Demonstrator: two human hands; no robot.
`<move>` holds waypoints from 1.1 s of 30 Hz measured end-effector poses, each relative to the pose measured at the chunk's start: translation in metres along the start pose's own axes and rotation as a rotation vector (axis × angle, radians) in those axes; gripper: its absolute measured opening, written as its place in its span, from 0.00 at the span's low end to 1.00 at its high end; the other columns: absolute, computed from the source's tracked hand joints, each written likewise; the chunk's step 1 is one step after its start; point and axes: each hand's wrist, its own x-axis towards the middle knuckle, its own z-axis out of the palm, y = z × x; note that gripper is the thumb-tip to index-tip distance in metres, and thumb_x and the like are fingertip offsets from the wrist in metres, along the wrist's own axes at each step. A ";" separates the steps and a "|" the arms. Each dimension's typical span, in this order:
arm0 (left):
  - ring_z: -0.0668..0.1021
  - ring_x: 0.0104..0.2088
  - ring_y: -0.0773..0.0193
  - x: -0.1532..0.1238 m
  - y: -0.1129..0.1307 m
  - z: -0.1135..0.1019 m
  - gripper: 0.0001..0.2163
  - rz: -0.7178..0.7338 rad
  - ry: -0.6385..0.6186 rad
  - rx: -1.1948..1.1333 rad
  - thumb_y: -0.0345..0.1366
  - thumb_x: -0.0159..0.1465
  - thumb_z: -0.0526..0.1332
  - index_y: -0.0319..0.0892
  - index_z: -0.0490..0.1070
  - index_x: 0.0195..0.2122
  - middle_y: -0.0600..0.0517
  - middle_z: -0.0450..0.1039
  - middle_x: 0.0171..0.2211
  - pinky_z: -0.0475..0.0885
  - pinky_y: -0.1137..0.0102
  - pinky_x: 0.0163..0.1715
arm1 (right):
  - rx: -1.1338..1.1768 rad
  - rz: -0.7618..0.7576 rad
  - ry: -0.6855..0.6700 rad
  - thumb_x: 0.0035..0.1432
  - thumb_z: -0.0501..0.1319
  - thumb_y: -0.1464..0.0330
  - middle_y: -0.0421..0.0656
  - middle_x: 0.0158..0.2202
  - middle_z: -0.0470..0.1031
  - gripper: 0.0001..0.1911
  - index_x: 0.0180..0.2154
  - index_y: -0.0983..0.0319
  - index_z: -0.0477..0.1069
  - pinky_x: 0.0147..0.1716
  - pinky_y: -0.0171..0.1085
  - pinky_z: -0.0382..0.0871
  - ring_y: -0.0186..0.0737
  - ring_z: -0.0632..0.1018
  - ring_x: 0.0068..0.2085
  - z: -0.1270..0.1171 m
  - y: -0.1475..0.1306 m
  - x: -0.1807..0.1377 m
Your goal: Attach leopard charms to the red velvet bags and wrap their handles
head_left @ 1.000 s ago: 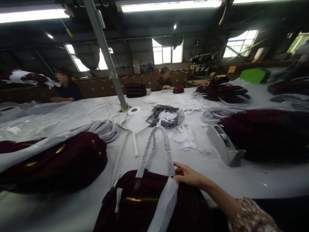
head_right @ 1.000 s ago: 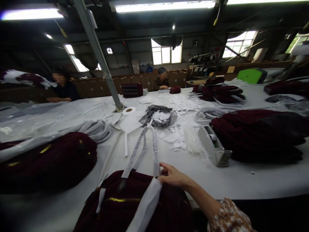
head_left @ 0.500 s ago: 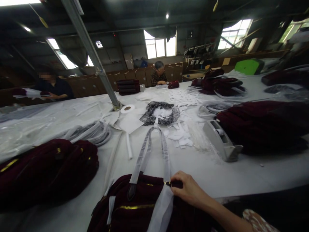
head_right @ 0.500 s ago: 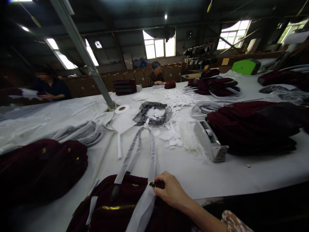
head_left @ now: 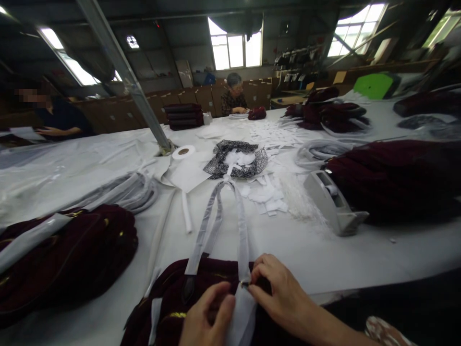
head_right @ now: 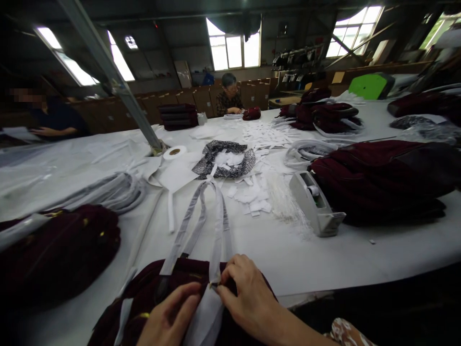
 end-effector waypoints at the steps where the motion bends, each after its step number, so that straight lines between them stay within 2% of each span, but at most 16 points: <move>1: 0.76 0.31 0.58 0.004 0.005 0.008 0.13 0.082 -0.133 0.073 0.46 0.51 0.64 0.42 0.72 0.32 0.51 0.75 0.27 0.71 0.71 0.31 | 0.006 0.001 -0.018 0.51 0.58 0.76 0.39 0.32 0.68 0.04 0.29 0.61 0.66 0.37 0.33 0.61 0.35 0.69 0.36 -0.002 -0.002 -0.001; 2: 0.75 0.29 0.60 0.008 0.008 0.015 0.14 0.150 -0.237 0.131 0.46 0.52 0.62 0.41 0.71 0.33 0.51 0.74 0.26 0.69 0.71 0.30 | 0.022 0.017 -0.042 0.52 0.57 0.76 0.39 0.32 0.68 0.04 0.30 0.61 0.66 0.36 0.33 0.61 0.35 0.69 0.35 -0.004 -0.004 0.000; 3: 0.74 0.28 0.61 0.011 0.009 0.022 0.14 0.188 -0.286 0.157 0.47 0.54 0.61 0.41 0.69 0.33 0.51 0.74 0.25 0.68 0.71 0.29 | 0.049 0.047 -0.072 0.52 0.57 0.76 0.39 0.31 0.69 0.04 0.30 0.62 0.67 0.36 0.32 0.61 0.34 0.70 0.35 -0.006 -0.005 0.001; 5: 0.73 0.28 0.63 0.016 0.003 0.029 0.14 0.173 -0.299 0.086 0.46 0.54 0.61 0.40 0.67 0.33 0.51 0.73 0.26 0.67 0.72 0.29 | 0.117 0.133 -0.135 0.52 0.57 0.75 0.38 0.30 0.70 0.04 0.29 0.62 0.68 0.34 0.31 0.61 0.33 0.70 0.33 -0.009 -0.004 0.006; 9: 0.72 0.26 0.67 0.023 -0.021 0.031 0.18 -0.027 -0.391 -0.209 0.47 0.51 0.65 0.38 0.65 0.33 0.51 0.72 0.26 0.66 0.73 0.28 | 0.248 0.309 -0.272 0.52 0.58 0.72 0.37 0.25 0.70 0.03 0.28 0.63 0.70 0.26 0.29 0.57 0.31 0.68 0.28 -0.008 0.005 0.018; 12: 0.70 0.23 0.69 0.028 -0.031 0.030 0.19 -0.128 -0.416 -0.314 0.47 0.48 0.67 0.38 0.64 0.31 0.51 0.71 0.24 0.63 0.74 0.25 | 0.304 0.360 -0.333 0.54 0.56 0.70 0.36 0.23 0.67 0.05 0.29 0.64 0.70 0.23 0.29 0.53 0.30 0.65 0.26 -0.004 0.013 0.022; 16: 0.67 0.20 0.72 0.033 -0.029 0.030 0.20 -0.176 -0.440 -0.341 0.47 0.48 0.68 0.38 0.64 0.30 0.54 0.69 0.21 0.60 0.76 0.23 | 0.301 0.307 -0.290 0.57 0.55 0.70 0.36 0.27 0.69 0.06 0.30 0.63 0.68 0.27 0.29 0.57 0.31 0.67 0.30 0.001 0.018 0.019; 20: 0.66 0.21 0.73 0.031 -0.022 0.032 0.20 -0.175 -0.363 -0.339 0.47 0.44 0.70 0.39 0.61 0.23 0.56 0.66 0.19 0.60 0.77 0.23 | 0.272 0.242 -0.210 0.59 0.54 0.70 0.37 0.28 0.68 0.07 0.29 0.63 0.66 0.31 0.29 0.59 0.31 0.68 0.31 0.002 0.019 0.020; 24: 0.72 0.26 0.66 0.027 -0.017 0.035 0.19 -0.240 -0.342 -0.355 0.47 0.43 0.70 0.38 0.68 0.28 0.50 0.73 0.24 0.66 0.74 0.28 | 0.321 0.255 -0.231 0.62 0.51 0.64 0.38 0.28 0.68 0.12 0.32 0.63 0.67 0.30 0.29 0.60 0.32 0.68 0.30 0.000 0.019 0.027; 28: 0.74 0.30 0.63 0.026 -0.013 0.033 0.18 -0.252 -0.391 -0.389 0.46 0.45 0.69 0.37 0.72 0.30 0.48 0.75 0.29 0.67 0.71 0.33 | 0.284 0.271 -0.285 0.53 0.62 0.60 0.38 0.26 0.67 0.13 0.28 0.65 0.69 0.25 0.29 0.57 0.32 0.66 0.28 0.002 0.016 0.037; 30: 0.74 0.29 0.64 0.027 -0.012 0.031 0.19 -0.282 -0.425 -0.403 0.46 0.46 0.69 0.38 0.73 0.32 0.49 0.75 0.29 0.66 0.72 0.31 | 0.378 0.316 -0.299 0.53 0.61 0.61 0.38 0.25 0.67 0.13 0.28 0.66 0.70 0.24 0.29 0.56 0.31 0.65 0.26 0.005 0.015 0.043; 33: 0.70 0.24 0.69 0.028 -0.013 0.028 0.18 -0.307 -0.498 -0.348 0.47 0.46 0.68 0.36 0.73 0.31 0.51 0.72 0.24 0.62 0.75 0.26 | 0.620 0.379 -0.292 0.58 0.56 0.62 0.40 0.26 0.69 0.14 0.32 0.68 0.71 0.24 0.29 0.58 0.31 0.66 0.26 0.009 0.018 0.051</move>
